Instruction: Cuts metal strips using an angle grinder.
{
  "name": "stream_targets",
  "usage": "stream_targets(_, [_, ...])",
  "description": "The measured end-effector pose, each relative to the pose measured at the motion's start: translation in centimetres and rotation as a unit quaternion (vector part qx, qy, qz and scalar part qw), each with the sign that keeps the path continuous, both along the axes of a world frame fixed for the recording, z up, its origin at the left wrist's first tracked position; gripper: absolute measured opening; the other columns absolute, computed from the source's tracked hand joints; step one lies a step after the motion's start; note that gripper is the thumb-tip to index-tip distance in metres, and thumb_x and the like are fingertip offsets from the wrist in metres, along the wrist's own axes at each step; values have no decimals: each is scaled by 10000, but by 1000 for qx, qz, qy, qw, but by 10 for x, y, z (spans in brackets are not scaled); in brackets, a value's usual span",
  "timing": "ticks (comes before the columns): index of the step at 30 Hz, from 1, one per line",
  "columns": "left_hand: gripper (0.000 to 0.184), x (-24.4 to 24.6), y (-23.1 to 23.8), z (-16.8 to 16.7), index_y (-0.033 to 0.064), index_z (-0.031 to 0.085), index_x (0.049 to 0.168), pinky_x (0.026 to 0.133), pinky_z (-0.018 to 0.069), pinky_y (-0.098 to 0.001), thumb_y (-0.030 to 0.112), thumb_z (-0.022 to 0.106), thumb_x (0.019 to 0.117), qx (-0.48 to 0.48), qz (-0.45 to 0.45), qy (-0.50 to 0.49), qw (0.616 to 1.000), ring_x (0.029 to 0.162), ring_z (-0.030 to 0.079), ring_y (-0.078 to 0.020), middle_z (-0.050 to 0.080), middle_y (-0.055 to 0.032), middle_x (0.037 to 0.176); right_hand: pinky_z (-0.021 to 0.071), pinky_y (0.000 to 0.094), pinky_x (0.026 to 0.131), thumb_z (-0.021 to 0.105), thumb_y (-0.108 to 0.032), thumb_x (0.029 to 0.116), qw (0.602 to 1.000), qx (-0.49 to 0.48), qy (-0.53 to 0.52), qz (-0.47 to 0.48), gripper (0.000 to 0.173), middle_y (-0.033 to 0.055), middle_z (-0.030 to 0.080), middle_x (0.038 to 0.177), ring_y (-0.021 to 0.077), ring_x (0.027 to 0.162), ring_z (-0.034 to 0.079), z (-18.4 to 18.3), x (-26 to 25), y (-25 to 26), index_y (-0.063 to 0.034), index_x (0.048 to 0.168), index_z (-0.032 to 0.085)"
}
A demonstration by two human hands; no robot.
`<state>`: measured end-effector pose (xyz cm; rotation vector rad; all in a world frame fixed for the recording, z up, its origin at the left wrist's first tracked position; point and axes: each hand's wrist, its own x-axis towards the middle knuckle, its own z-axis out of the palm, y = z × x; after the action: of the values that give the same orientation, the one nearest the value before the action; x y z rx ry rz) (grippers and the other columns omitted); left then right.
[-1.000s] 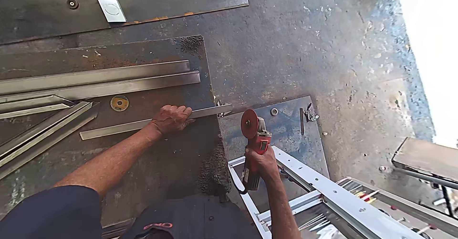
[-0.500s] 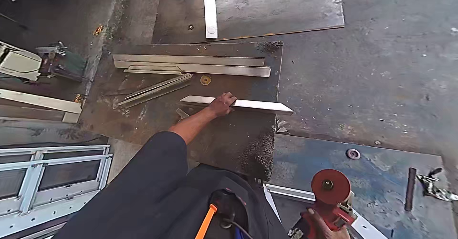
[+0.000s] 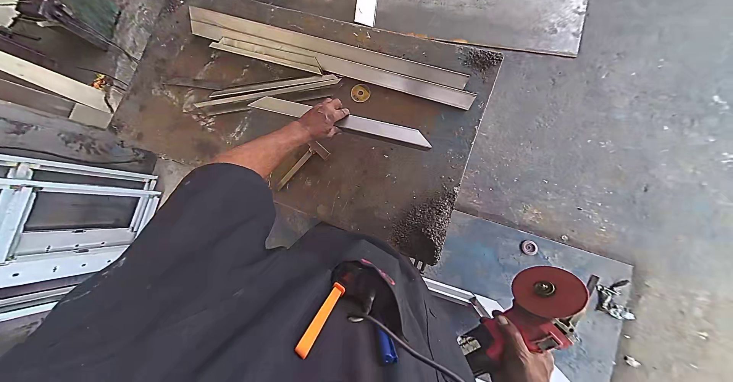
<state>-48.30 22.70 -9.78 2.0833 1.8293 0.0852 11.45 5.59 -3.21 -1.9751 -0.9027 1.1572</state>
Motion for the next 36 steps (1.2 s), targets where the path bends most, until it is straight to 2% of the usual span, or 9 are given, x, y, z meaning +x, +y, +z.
stream_targets(6, [565,-149,-48,6,96,625,1388,1106,443,-583,233,820,876,20,100,65,993,1329,532,-435,568,-236,1412,637,322,696,689,-107,860,999,33,20,-3,456,16,698,914,119,764,716,8,-33,21,-27,1265,493])
stream_targets(10, [1338,-195,-38,-1,61,214,1637,1203,248,-667,531,956,628,-73,204,119,969,1502,316,-473,263,-266,1658,642,338,705,695,-124,849,999,24,33,-7,510,23,700,948,139,782,723,19,-66,33,-45,1298,466])
stream_targets(14, [1527,-221,-19,-17,48,170,1641,1223,156,-689,721,916,491,-107,192,93,971,1529,287,-434,280,-239,1662,639,328,705,697,-139,841,999,22,28,18,502,6,699,941,127,782,721,26,-97,44,-50,1279,467])
stream_targets(18, [1225,-246,4,-8,45,204,1634,1241,114,-670,914,445,805,15,195,37,980,1543,286,-401,307,-234,1656,642,328,713,690,-140,843,999,15,24,38,505,1,710,947,125,777,725,31,-123,50,-50,1283,459])
stream_targets(21, [771,-270,22,-17,19,391,1557,1216,110,-714,590,345,1042,-30,193,62,979,1497,359,-442,447,-273,1555,638,328,718,719,-176,814,999,-1,13,42,560,4,701,961,124,788,721,30,-139,52,-53,1295,460])
stream_targets(26, [702,-275,28,-28,-36,577,1326,1098,408,-656,578,360,1065,-73,155,67,983,1321,517,-506,551,-327,1352,633,301,724,749,-192,752,999,-22,-22,42,626,13,701,953,101,807,719,25,-165,58,-28,1294,482])
stream_targets(31, [806,-270,8,-3,18,686,982,781,510,-694,724,298,1011,-53,130,-2,990,876,698,-453,694,-247,887,626,302,747,785,-203,713,999,-31,-28,32,651,24,698,976,97,839,711,18,-174,54,-31,1278,512])
stream_targets(34, [723,-267,-8,7,83,704,1236,910,548,-612,719,569,919,56,103,-21,993,1014,719,-374,739,-184,1102,632,311,744,807,-243,699,999,-27,-23,29,689,21,704,979,101,835,716,15,-175,53,-32,1283,506])
stream_targets(36, [1199,-264,-16,0,116,398,1569,1143,366,-631,887,639,683,20,80,16,996,1398,486,-407,507,-196,1521,623,296,767,801,-228,714,999,-25,-22,29,691,14,695,1005,83,860,706,15,-175,53,-32,1301,494])
